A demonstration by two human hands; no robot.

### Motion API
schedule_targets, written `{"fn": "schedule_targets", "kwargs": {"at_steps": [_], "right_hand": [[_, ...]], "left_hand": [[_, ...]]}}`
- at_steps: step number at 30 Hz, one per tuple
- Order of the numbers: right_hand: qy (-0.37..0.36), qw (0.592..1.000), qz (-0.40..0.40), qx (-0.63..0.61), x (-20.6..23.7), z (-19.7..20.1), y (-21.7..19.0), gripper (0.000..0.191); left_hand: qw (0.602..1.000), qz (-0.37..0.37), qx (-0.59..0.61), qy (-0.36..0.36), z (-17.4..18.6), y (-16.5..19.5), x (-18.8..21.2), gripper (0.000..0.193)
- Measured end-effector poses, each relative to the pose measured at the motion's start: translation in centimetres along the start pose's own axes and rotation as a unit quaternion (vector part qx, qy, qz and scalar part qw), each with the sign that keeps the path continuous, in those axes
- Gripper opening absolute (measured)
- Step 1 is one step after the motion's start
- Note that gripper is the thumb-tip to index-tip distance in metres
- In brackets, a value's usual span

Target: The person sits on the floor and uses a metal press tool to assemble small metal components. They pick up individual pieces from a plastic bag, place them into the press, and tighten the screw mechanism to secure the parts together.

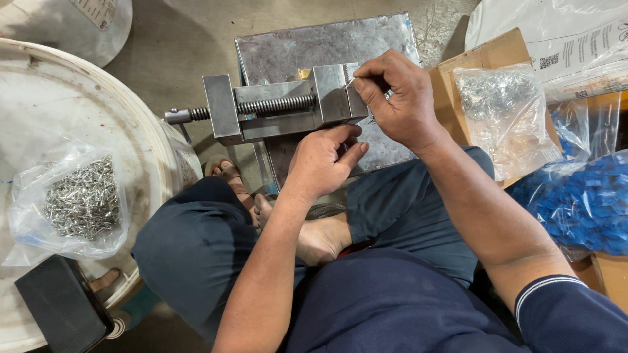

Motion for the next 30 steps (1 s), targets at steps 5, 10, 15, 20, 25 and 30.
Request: {"fn": "schedule_targets", "kwargs": {"at_steps": [5,10,15,20,25,30], "right_hand": [[0.002,1.0,0.008,0.008,-0.01,0.02,-0.05,0.007],[0.0,1.0,0.012,0.008,-0.07,-0.03,-0.17,0.006],[0.003,1.0,0.014,0.006,-0.13,-0.03,-0.19,0.006],[0.005,1.0,0.009,0.008,-0.19,-0.19,-0.19,0.006],[0.005,1.0,0.003,0.008,-0.17,-0.09,-0.12,0.006],[0.011,1.0,0.001,-0.005,-0.08,-0.13,0.03,0.007]], "left_hand": [[1.0,-0.007,-0.004,0.002,0.04,0.19,0.01,0.032],[1.0,0.002,0.002,-0.004,-0.02,0.02,0.0,0.032],[1.0,-0.012,-0.009,0.005,0.04,0.06,-0.07,0.033],[1.0,-0.001,-0.009,0.001,-0.08,-0.2,-0.05,0.033],[1.0,-0.016,-0.012,0.01,0.06,0.03,0.05,0.033],[1.0,-0.018,-0.016,0.01,0.11,0.18,0.02,0.033]]}}
Point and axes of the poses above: each hand's wrist, its own x-axis away from the middle knuckle, its own z-axis out of the back of the hand, y = z × x, the point moved 7 cm from there along -x, towards the middle knuckle, and after that the axes turned 7 degrees about -y, right-handed, at the moved point
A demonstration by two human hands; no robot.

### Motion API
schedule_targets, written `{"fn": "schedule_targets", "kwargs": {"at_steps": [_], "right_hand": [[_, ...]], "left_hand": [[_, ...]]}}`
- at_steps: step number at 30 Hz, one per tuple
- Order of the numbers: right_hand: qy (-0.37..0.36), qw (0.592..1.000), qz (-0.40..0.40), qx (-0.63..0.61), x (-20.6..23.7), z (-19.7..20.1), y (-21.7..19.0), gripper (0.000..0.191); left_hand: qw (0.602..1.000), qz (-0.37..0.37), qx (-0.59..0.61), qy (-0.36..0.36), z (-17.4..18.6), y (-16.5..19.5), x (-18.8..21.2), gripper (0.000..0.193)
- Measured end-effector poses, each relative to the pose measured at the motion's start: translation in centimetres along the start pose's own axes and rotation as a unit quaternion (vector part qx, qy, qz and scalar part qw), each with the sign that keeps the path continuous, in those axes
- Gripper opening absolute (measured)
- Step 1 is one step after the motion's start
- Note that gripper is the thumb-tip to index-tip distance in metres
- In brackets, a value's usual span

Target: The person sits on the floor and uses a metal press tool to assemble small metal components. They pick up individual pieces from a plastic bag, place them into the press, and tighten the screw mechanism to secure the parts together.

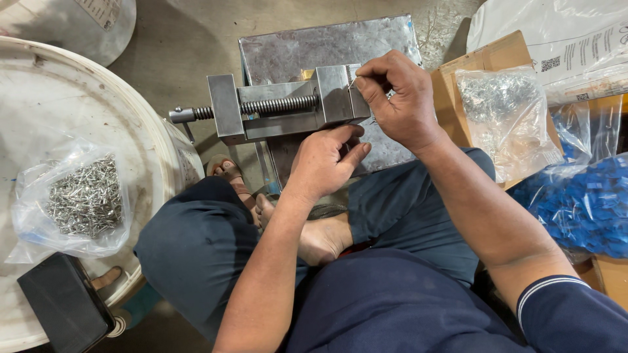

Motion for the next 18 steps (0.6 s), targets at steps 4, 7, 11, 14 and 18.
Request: {"fn": "schedule_targets", "kwargs": {"at_steps": [4,7,11,14,18], "right_hand": [[0.002,1.0,0.002,-0.004,0.08,-0.09,0.02,0.006],[0.002,1.0,0.004,0.002,0.07,-0.07,-0.09,0.006],[0.006,1.0,0.005,0.006,-0.03,-0.04,-0.25,0.005],[0.006,1.0,0.008,0.02,0.01,-0.01,-0.5,0.005],[0.003,0.999,0.013,0.029,0.0,-0.05,-0.84,0.005]], "left_hand": [[1.0,0.023,0.001,-0.013,-0.2,-0.21,-0.06,0.034],[1.0,0.025,0.004,-0.014,-0.23,-0.18,-0.04,0.034],[1.0,0.012,0.007,-0.01,-0.18,-0.09,-0.07,0.035],[1.0,0.008,0.003,-0.008,-0.22,-0.09,-0.05,0.035],[1.0,0.0,0.006,-0.003,-0.07,-0.03,0.04,0.034]]}}
Point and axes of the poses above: each hand's wrist, its own x-axis away from the middle knuckle, its own z-axis out of the back of the hand, y = z × x, the point moved 7 cm from there along -x, towards the middle knuckle, and after that the axes turned 7 degrees about -y, right-handed, at the moved point
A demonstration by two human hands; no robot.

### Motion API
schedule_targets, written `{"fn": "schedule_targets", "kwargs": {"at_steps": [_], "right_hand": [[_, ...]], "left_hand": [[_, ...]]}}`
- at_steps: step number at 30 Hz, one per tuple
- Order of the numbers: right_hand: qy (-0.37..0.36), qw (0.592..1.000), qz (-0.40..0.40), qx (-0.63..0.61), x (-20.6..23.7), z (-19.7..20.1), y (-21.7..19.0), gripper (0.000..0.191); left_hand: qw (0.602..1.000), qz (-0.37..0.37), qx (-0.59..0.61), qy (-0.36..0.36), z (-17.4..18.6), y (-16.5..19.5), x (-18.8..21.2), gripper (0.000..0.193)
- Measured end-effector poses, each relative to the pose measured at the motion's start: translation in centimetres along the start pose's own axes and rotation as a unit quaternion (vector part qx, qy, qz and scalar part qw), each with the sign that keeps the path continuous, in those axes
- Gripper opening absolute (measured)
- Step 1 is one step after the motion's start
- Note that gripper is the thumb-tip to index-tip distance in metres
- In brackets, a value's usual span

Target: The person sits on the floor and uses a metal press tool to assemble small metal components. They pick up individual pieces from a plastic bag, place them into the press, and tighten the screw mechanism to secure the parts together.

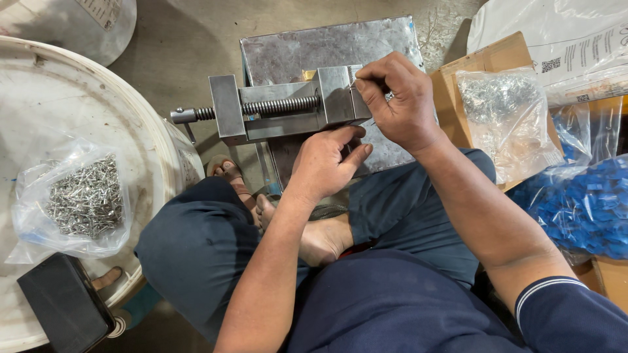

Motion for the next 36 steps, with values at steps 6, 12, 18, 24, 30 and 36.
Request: {"fn": "schedule_targets", "kwargs": {"at_steps": [6,12,18,24,30,36], "right_hand": [[-0.009,1.0,0.0,-0.011,0.1,0.0,-0.1,0.01],[0.024,0.999,-0.036,-0.026,2.5,0.9,1.6,0.015],[0.068,0.958,-0.213,-0.18,9.2,0.7,7.4,0.012],[0.081,0.964,-0.208,-0.143,12.5,1.9,9.4,0.013],[-0.015,0.991,-0.13,0.04,8.9,3.2,7.3,0.022],[-0.036,0.991,-0.079,0.101,8.1,3.6,5.7,0.008]], "left_hand": [[1.0,0.009,0.002,-0.002,0.0,-0.1,0.0,0.034],[1.0,-0.008,-0.018,0.006,0.1,0.0,-0.1,0.032],[0.997,-0.067,0.007,0.033,-0.2,-0.1,0.3,0.03],[0.995,-0.094,0.021,0.036,-0.9,-0.2,0.2,0.024],[0.996,-0.082,-0.027,0.033,-1.8,0.9,-0.2,0.02],[0.997,-0.049,-0.046,0.033,-2.8,1.2,-0.9,0.019]]}}
Point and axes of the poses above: each hand's wrist, its own x-axis away from the middle knuckle, its own z-axis out of the back of the hand, y = z × x, the point moved 7 cm from there along -x, towards the middle knuckle, and after that the axes turned 7 degrees about -y, right-handed, at the moved point
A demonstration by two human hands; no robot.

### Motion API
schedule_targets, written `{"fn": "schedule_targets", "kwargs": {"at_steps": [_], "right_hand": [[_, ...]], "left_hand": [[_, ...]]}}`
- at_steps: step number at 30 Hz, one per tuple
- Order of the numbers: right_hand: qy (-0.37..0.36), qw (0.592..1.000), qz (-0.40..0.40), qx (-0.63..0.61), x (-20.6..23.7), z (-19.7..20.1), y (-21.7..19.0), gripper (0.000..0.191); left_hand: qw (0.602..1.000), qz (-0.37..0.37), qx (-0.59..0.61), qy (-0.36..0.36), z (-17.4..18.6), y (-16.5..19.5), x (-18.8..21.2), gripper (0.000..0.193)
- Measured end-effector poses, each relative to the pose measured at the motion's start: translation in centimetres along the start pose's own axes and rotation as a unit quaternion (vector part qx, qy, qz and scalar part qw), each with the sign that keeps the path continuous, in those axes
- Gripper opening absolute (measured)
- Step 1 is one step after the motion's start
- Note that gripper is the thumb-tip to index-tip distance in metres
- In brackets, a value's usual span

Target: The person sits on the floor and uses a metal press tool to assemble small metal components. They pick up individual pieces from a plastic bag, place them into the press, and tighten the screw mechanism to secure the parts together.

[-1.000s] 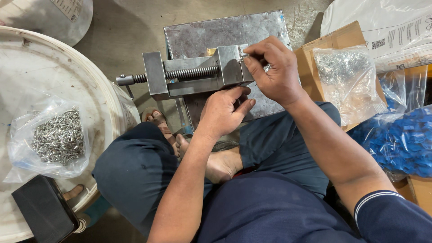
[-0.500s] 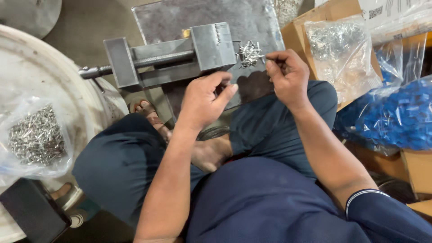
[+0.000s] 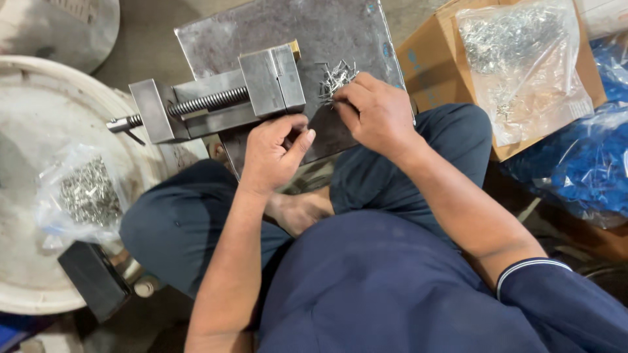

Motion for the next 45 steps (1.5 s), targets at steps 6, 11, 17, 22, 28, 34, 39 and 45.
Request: {"fn": "schedule_targets", "kwargs": {"at_steps": [6,11,17,22,28,34,39,45], "right_hand": [[-0.024,0.969,-0.069,-0.235,1.2,-0.2,4.3,0.01],[-0.137,0.776,-0.236,-0.569,2.1,-2.6,7.4,0.016],[-0.161,0.664,-0.293,-0.669,2.6,-4.6,5.6,0.015],[-0.172,0.714,-0.281,-0.618,2.0,-5.9,3.1,0.014],[-0.121,0.897,-0.037,-0.424,0.1,-2.6,-0.6,0.015],[-0.084,0.952,0.04,-0.291,-2.1,-1.6,-3.6,0.017],[-0.085,0.965,0.054,-0.244,-3.7,-1.2,-5.2,0.015],[-0.056,0.974,0.042,-0.217,-4.7,-0.4,-5.6,0.011]], "left_hand": [[0.998,-0.008,-0.069,0.009,-0.6,0.9,-0.8,0.019],[0.997,-0.015,-0.071,0.038,-1.1,2.2,-1.3,0.024],[0.998,-0.01,-0.065,0.022,-2.1,2.2,-1.8,0.031],[0.999,-0.005,-0.042,0.001,-1.5,1.2,-1.8,0.014],[0.97,0.039,0.228,-0.073,-1.4,-1.6,-0.5,0.017],[0.888,0.039,0.442,-0.125,-1.3,-3.4,0.0,0.02],[0.876,0.05,0.472,-0.09,-0.6,-3.8,0.3,0.02],[0.897,0.04,0.436,-0.057,-0.1,-3.8,0.4,0.018]]}}
Point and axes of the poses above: each hand's wrist, its own x-axis away from the middle knuckle, its own z-axis out of the back of the hand, y = z × x, the point moved 7 cm from there along -x, towards the middle knuckle, and after that the axes turned 7 degrees about -y, right-handed, at the moved point
